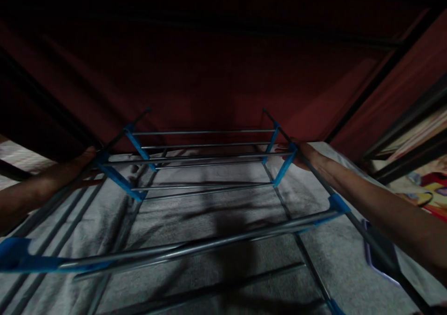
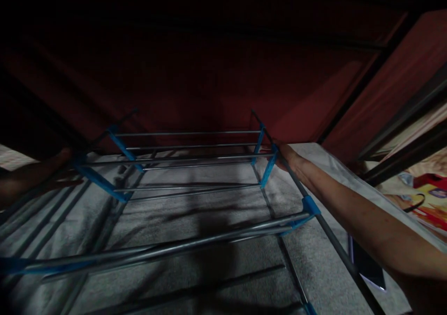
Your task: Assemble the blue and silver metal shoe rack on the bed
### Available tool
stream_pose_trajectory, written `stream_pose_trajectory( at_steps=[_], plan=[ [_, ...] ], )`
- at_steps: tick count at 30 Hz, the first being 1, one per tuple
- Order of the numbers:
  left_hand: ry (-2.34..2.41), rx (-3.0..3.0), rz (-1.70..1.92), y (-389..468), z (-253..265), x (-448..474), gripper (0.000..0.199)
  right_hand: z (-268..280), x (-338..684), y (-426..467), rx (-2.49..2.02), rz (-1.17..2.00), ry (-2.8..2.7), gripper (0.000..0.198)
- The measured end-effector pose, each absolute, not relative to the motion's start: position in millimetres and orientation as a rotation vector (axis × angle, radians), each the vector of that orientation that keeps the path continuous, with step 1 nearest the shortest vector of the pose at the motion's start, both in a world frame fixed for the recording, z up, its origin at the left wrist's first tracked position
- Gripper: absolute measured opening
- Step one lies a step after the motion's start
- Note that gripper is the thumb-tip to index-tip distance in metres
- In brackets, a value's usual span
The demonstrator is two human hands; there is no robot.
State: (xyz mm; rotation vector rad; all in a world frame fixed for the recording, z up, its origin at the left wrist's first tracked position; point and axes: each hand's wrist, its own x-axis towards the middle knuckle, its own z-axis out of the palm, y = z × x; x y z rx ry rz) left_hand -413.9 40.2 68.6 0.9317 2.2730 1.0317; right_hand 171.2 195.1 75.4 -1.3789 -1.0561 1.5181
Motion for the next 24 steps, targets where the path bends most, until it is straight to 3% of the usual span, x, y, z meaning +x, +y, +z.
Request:
stream_pose_trajectory(
  at_steps=[7,20,24],
  plan=[
    [2.031,0.726,1.177,40.9,66.3,-415.6,0.087,77.1,168.3,197.2,-1.376,1.495,-1.038,0.029],
    [1.939,0.758,1.112,39.9,71.3,-424.3,0.071,74.4,165.7,197.5,-1.335,1.476,-1.060,0.025],
    [2.228,0.933,0.894,38.1,80.5,-423.5,0.067,71.7,168.7,199.0,-1.448,1.382,-1.101,0.021]
  ],
)
